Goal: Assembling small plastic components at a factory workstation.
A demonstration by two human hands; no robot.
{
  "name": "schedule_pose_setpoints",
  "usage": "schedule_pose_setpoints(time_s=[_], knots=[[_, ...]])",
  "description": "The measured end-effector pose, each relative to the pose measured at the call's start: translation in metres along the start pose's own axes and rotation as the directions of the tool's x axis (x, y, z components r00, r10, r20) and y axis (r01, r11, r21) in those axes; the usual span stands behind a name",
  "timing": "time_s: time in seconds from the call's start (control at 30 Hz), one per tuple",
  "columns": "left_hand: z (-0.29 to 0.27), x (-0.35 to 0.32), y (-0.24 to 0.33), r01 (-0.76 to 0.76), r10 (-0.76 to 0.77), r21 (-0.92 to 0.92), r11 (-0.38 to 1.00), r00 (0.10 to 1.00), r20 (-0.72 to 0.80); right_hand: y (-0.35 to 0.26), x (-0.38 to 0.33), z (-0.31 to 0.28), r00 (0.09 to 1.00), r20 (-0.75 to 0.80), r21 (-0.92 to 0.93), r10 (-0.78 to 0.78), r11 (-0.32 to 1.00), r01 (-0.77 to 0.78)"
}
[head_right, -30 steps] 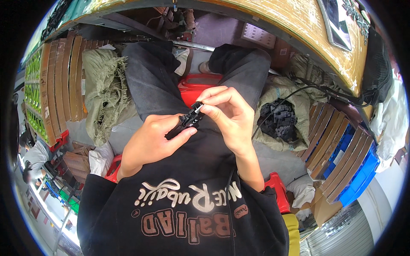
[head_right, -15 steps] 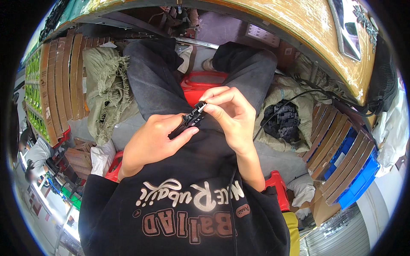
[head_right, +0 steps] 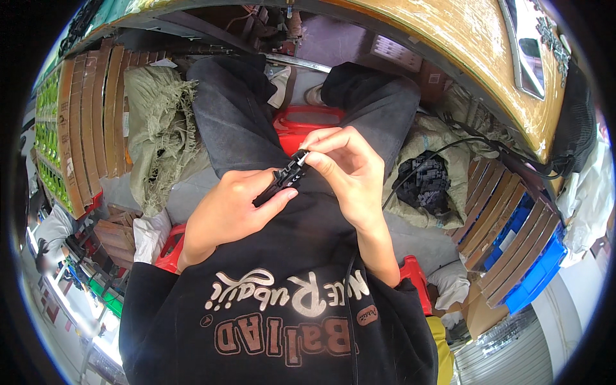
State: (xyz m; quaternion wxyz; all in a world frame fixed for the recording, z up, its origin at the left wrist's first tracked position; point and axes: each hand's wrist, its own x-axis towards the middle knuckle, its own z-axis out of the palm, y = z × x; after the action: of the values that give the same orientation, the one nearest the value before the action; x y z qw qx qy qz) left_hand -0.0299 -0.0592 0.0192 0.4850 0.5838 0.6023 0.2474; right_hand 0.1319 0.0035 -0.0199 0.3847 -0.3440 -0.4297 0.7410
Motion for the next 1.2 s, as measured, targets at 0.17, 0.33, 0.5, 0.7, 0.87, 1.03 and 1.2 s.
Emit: schedule_pose_setpoints(time_s=[0.17,0.33,0.5,0.7,0.87,1.03,1.2], knots=[[0.001,-0.005,-0.003,0.009,-0.008,-0.019,1.0,1.0,0.013,-0.005,-0.005,0.007,0.999,-0.03,-0.103,0.012,0.995,-0.015],[0.003,-0.01,-0.003,0.02,-0.018,-0.042,0.999,0.999,0.039,-0.01,-0.011,0.007,0.999,-0.033,-0.119,0.015,0.993,-0.019],[0.003,-0.012,0.002,-0.008,0.012,-0.047,0.999,0.997,0.077,-0.014,-0.023,0.005,0.998,-0.021,-0.15,-0.052,0.988,0.048],[0.013,-0.008,0.021,-0.119,0.093,-0.11,0.987,0.972,-0.214,-0.022,-0.034,0.009,0.965,-0.042,-0.301,-0.26,0.924,0.236],[0.014,0.002,0.026,-0.269,0.267,0.02,0.963,0.939,-0.218,-0.02,-0.038,0.013,0.883,-0.069,-0.366,-0.464,0.835,0.41],[0.015,0.005,0.033,-0.369,0.359,0.017,0.929,0.89,-0.28,-0.026,-0.04,0.012,0.843,-0.096,-0.343,-0.53,0.812,0.472],[0.017,0.005,0.035,-0.371,0.383,0.1,0.923,0.867,-0.319,-0.027,-0.039,0.01,0.847,-0.073,-0.342,-0.526,0.811,0.474]])
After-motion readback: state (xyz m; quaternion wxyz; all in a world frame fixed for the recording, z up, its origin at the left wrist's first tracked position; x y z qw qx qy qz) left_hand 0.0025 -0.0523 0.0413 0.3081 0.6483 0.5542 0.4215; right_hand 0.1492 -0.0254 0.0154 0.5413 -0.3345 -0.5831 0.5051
